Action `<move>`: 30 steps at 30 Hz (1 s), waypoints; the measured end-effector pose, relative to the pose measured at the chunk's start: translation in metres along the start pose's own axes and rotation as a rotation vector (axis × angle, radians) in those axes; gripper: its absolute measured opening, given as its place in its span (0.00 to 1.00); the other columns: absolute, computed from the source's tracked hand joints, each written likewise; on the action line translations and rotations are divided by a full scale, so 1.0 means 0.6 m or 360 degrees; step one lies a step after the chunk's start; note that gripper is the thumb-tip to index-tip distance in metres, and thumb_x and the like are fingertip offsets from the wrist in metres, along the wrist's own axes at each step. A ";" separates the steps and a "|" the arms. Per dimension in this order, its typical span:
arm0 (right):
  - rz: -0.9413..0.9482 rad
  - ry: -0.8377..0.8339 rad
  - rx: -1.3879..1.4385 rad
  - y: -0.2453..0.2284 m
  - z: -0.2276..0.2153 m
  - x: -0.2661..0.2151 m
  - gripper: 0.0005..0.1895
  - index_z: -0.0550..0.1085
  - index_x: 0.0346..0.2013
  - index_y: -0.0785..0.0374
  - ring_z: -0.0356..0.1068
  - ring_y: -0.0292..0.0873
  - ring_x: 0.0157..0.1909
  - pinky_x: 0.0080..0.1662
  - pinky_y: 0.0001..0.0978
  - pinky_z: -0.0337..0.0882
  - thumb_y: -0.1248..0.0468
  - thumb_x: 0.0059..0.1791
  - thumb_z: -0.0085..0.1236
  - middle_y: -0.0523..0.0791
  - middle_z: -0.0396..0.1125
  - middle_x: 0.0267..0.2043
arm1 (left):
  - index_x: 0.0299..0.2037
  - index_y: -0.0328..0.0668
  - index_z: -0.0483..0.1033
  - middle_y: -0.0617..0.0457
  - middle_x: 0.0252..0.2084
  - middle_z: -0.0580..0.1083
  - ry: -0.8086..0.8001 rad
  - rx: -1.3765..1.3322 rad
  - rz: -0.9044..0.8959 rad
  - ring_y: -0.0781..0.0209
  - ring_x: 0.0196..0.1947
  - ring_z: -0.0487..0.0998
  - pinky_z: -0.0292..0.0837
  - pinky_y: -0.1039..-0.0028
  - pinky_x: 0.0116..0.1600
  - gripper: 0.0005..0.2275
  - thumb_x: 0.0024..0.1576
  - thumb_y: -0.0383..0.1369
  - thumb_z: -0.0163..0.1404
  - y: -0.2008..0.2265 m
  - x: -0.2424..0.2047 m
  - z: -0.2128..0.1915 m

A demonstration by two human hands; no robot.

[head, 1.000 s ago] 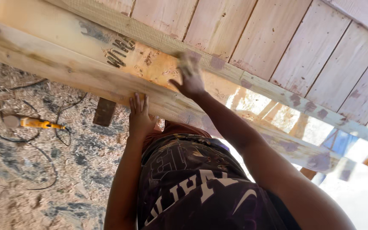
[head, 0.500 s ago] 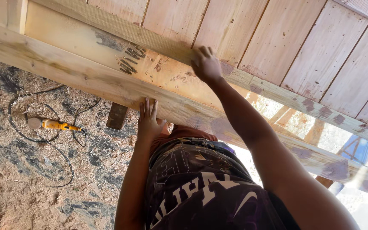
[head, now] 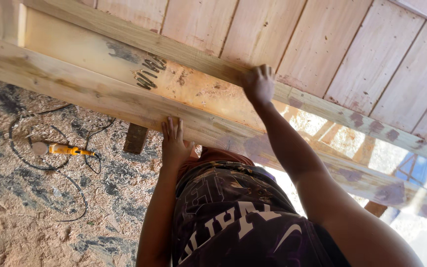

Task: The person uses an angle grinder with a sanding disc to smooth the surface of a wooden door frame, then switches to a sanding block for manual sanding. The person works on the frame and the slats of the door, finishing by lifting the door to inspect the work.

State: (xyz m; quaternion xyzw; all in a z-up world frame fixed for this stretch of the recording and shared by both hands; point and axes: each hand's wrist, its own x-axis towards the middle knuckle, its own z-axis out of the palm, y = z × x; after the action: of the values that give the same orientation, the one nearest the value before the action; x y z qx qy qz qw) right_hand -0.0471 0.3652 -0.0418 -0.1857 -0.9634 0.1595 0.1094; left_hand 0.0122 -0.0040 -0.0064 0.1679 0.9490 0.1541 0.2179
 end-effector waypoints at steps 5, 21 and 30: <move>-0.0222 -0.0028 0.0261 -0.154 0.071 0.072 0.10 0.77 0.38 0.62 0.64 0.55 0.52 0.53 0.50 0.64 0.59 0.47 0.63 0.50 0.66 0.44 | 0.77 0.54 0.43 0.44 0.81 0.36 -0.0339 0.0009 -0.0223 0.37 0.79 0.36 0.62 0.42 0.66 0.43 0.55 0.49 0.57 0.010 0.006 -0.015; -0.0452 -0.0074 0.0342 -0.140 0.007 0.059 0.16 0.75 0.51 0.61 0.64 0.55 0.54 0.58 0.50 0.66 0.61 0.50 0.62 0.48 0.66 0.48 | 0.76 0.57 0.48 0.45 0.80 0.40 -0.0079 -0.0055 -0.0115 0.38 0.79 0.39 0.61 0.42 0.68 0.44 0.51 0.48 0.60 -0.011 0.002 -0.004; -0.0150 -0.0136 0.0238 -0.051 -0.037 -0.020 0.29 0.70 0.62 0.64 0.62 0.58 0.58 0.62 0.51 0.63 0.60 0.47 0.62 0.52 0.63 0.59 | 0.76 0.53 0.48 0.38 0.79 0.41 0.0009 -0.0071 0.0013 0.29 0.77 0.40 0.63 0.44 0.68 0.44 0.49 0.47 0.59 -0.026 0.002 0.035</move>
State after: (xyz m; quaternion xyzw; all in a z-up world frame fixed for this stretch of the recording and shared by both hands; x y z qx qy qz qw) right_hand -0.0400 0.3396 -0.0124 -0.1247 -0.9602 0.2334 0.0892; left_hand 0.0173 -0.0131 -0.0308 0.1664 0.9453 0.1767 0.2181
